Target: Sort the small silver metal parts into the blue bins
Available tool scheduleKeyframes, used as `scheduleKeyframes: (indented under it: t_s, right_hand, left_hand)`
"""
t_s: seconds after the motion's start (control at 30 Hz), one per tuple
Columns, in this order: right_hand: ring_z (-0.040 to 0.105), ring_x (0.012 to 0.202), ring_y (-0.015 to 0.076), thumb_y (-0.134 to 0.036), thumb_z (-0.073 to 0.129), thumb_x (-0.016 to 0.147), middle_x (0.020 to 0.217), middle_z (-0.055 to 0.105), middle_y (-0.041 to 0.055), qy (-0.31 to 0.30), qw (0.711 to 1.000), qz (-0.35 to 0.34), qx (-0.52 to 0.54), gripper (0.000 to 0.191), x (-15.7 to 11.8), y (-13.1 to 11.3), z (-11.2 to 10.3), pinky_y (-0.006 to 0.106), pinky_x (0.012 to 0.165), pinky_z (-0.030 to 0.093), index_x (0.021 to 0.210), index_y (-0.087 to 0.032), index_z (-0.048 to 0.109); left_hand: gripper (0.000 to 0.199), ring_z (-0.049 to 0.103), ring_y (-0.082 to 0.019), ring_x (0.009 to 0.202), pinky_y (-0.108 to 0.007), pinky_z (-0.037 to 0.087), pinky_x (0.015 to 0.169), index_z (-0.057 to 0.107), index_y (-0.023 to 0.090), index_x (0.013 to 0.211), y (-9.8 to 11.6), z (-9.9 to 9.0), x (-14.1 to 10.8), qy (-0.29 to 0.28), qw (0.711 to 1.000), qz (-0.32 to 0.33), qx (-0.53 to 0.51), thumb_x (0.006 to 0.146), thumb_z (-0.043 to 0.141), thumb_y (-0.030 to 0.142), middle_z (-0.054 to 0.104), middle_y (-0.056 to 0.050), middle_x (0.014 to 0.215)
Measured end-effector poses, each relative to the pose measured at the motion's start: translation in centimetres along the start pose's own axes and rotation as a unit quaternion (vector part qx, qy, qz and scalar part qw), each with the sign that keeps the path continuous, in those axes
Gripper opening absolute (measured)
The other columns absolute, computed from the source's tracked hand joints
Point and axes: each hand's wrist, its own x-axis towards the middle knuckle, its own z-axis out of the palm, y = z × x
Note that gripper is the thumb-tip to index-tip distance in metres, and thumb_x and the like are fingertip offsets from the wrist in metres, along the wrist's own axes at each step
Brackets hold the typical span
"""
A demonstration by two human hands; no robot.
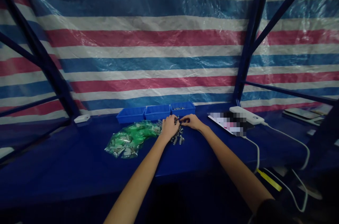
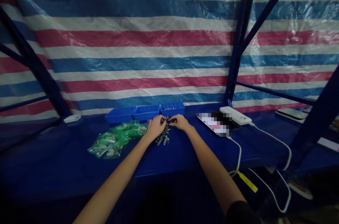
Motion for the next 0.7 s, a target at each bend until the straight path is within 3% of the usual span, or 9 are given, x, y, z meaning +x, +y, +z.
scheduleKeyframes:
  t_s: [0.13,0.27,0.37,0.47,0.57,0.7]
  right_hand:
    - [0.063,0.07,0.0157,-0.024,0.066,0.069,0.081,0.071,0.0019,0.047,0.998,0.018,0.022,0.015,0.1,-0.2,0.1,0.025,0.068,0.048,0.083,-0.023,0.072]
    - [0.064,0.072,0.0152,-0.025,0.067,0.068,0.082,0.071,0.0047,0.112,0.966,0.071,0.22,0.023,0.3,-1.6,0.0,0.025,0.069,0.049,0.09,-0.018,0.07]
    - [0.063,0.068,0.0125,-0.028,0.068,0.069,0.082,0.07,0.0042,0.09,0.911,0.13,0.381,0.036,0.2,-2.8,-0.3,0.022,0.061,0.048,0.104,-0.019,0.064]
    - [0.061,0.065,0.0094,-0.026,0.069,0.07,0.081,0.07,0.0022,0.061,0.869,0.163,0.463,0.033,0.1,-3.5,-0.6,0.019,0.058,0.046,0.102,-0.021,0.065]
    - [0.061,0.068,0.009,-0.022,0.067,0.072,0.081,0.069,0.0017,0.056,0.847,0.163,0.503,0.022,0.2,-3.4,-0.5,0.018,0.058,0.046,0.093,-0.02,0.067]
    - [0.06,0.07,0.0093,-0.022,0.066,0.073,0.077,0.068,0.0016,0.055,0.833,0.177,0.522,0.015,0.4,-3.1,-0.3,0.018,0.056,0.044,0.088,-0.02,0.068]
  left_hand:
    - [0.015,0.055,-0.018,0.085,-0.031,0.035,0.079,0.057,0.019,0.086,-0.1,-0.2,0.3,0.06,0.996,-0.039,-0.056,0.083,0.043,0.027,0.062,-0.004,0.085]
    - [0.025,0.053,-0.014,0.072,-0.026,0.036,0.069,0.054,0.019,0.071,-0.4,0.0,0.6,0.096,0.984,-0.05,-0.138,0.084,0.041,0.035,0.058,-0.001,0.072]
    - [0.026,0.051,-0.013,0.066,-0.025,0.037,0.064,0.052,0.019,0.072,-0.3,0.4,0.8,0.091,0.973,-0.038,-0.211,0.084,0.041,0.039,0.054,0.001,0.067]
    - [0.021,0.051,-0.012,0.066,-0.024,0.04,0.066,0.053,0.02,0.088,0.0,0.6,0.7,0.073,0.958,-0.004,-0.278,0.085,0.042,0.037,0.054,0.002,0.07]
    - [0.023,0.052,-0.011,0.067,-0.024,0.042,0.068,0.051,0.021,0.103,0.4,0.4,0.6,0.077,0.947,0.037,-0.31,0.085,0.044,0.034,0.054,0.002,0.075]
    - [0.017,0.052,-0.012,0.071,-0.024,0.042,0.072,0.056,0.019,0.094,0.3,0.1,0.7,0.131,0.943,0.07,-0.296,0.082,0.05,0.028,0.055,0.0,0.08]
